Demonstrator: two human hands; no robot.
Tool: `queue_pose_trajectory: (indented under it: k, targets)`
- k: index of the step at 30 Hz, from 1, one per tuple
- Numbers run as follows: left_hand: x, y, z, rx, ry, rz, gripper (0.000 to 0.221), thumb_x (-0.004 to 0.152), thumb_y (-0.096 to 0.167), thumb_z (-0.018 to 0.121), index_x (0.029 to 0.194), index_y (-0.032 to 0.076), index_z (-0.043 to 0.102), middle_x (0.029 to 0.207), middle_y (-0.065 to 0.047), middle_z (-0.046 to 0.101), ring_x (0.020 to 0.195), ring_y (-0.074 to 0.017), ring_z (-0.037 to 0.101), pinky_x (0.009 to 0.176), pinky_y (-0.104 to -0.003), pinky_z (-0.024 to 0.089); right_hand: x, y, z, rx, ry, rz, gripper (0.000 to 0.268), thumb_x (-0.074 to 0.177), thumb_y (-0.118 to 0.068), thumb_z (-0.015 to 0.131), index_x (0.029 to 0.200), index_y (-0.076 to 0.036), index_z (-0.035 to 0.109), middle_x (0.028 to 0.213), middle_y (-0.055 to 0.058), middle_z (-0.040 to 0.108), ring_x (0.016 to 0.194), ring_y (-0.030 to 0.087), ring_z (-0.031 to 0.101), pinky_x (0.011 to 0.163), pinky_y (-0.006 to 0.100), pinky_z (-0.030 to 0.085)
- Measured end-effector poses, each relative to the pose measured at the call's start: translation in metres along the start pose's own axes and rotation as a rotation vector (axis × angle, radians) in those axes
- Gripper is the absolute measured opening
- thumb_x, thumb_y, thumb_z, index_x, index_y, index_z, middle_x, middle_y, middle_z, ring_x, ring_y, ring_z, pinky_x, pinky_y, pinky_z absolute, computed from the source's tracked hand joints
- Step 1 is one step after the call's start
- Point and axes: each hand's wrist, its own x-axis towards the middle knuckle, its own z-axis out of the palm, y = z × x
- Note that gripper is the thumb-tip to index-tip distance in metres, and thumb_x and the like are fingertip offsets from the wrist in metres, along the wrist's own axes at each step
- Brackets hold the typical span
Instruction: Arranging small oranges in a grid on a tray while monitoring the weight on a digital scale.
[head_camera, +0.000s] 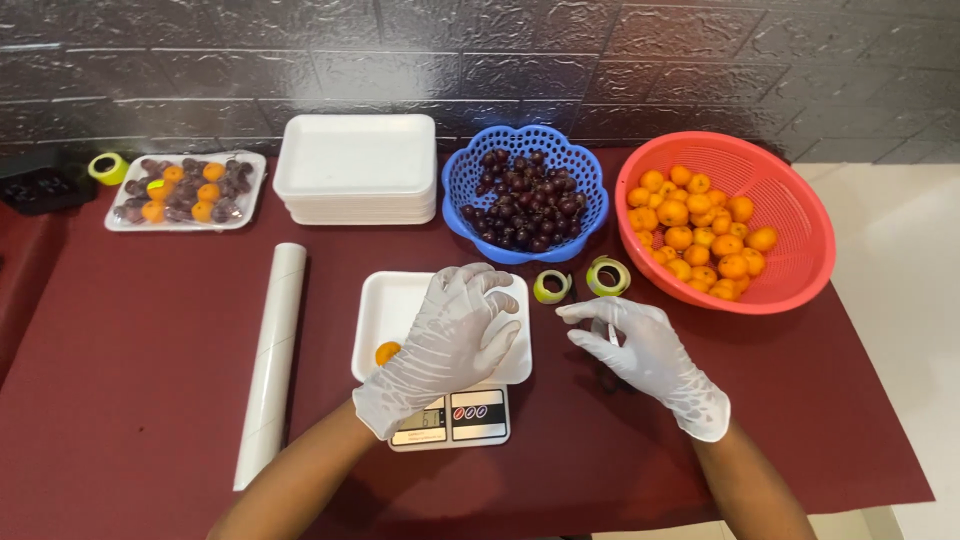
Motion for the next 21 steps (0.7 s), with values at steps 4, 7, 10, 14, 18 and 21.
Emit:
queue_pose_trajectory:
  k: [4,7,10,14,18,21]
  targets:
    - [0.016,0.011,0.016,0.004,-0.014,0.052,0.025,0.083,0.034,0.073,0.100,0.020,0.062,0.121,-0.004,0.062,0.126,-0.0264,0.056,0.100,-0.046,0.040,-0.013,0.008,-0.017,-0.027,0.049,0.009,0.021,0.086,-0.032,0.078,0.106,-0.032,0.080,0.101,-0.012,0.081,0.070,0.009,0.070,0.066,0.027,0.053]
    - [0.031,0.026,0.020,-0.033,-0.009,0.100,0.019,0.091,0.035,0.066,0.099,0.018,0.062,0.118,-0.005,0.062,0.124,-0.0271,0.057,0.098,-0.045,0.041,-0.023,0.012,-0.026,-0.019,0.092,0.039,0.020,0.086,-0.028,0.078,0.105,-0.031,0.081,0.100,-0.012,0.081,0.071,0.010,0.070,0.068,0.026,0.052]
    - [0.044,0.038,0.028,-0.054,-0.028,0.136,0.020,0.087,0.033,0.071,0.098,0.018,0.063,0.115,-0.006,0.064,0.121,-0.0283,0.058,0.097,-0.045,0.042,-0.032,0.015,-0.036,-0.015,0.114,0.072,0.018,0.087,-0.029,0.078,0.105,-0.031,0.082,0.100,-0.012,0.081,0.070,0.009,0.070,0.068,0.027,0.052]
    - [0.056,0.046,0.046,-0.055,-0.087,0.164,0.021,0.085,0.032,0.073,0.097,0.018,0.064,0.117,-0.005,0.064,0.123,-0.0274,0.058,0.096,-0.044,0.041,-0.041,0.026,-0.050,-0.024,0.129,0.126,0.020,0.087,-0.030,0.078,0.106,-0.032,0.081,0.103,-0.013,0.081,0.072,0.009,0.069,0.070,0.028,0.052]
    - [0.073,0.058,0.058,-0.085,-0.112,0.180,0.017,0.084,0.028,0.073,0.094,0.017,0.065,0.114,-0.005,0.064,0.121,-0.0266,0.058,0.096,-0.042,0.042,-0.048,0.036,-0.063,-0.042,0.212,0.085,0.021,0.086,-0.030,0.078,0.107,-0.030,0.081,0.097,-0.010,0.081,0.070,0.011,0.071,0.069,0.030,0.054]
    - [0.083,0.053,0.084,-0.121,-0.065,0.201,0.020,0.080,0.030,0.076,0.092,0.018,0.065,0.112,-0.003,0.064,0.120,-0.0252,0.059,0.093,-0.040,0.043,-0.048,0.049,-0.076,-0.111,0.276,0.046,0.023,0.084,-0.032,0.079,0.107,-0.032,0.081,0.087,-0.004,0.079,0.070,0.015,0.072,0.069,0.030,0.056]
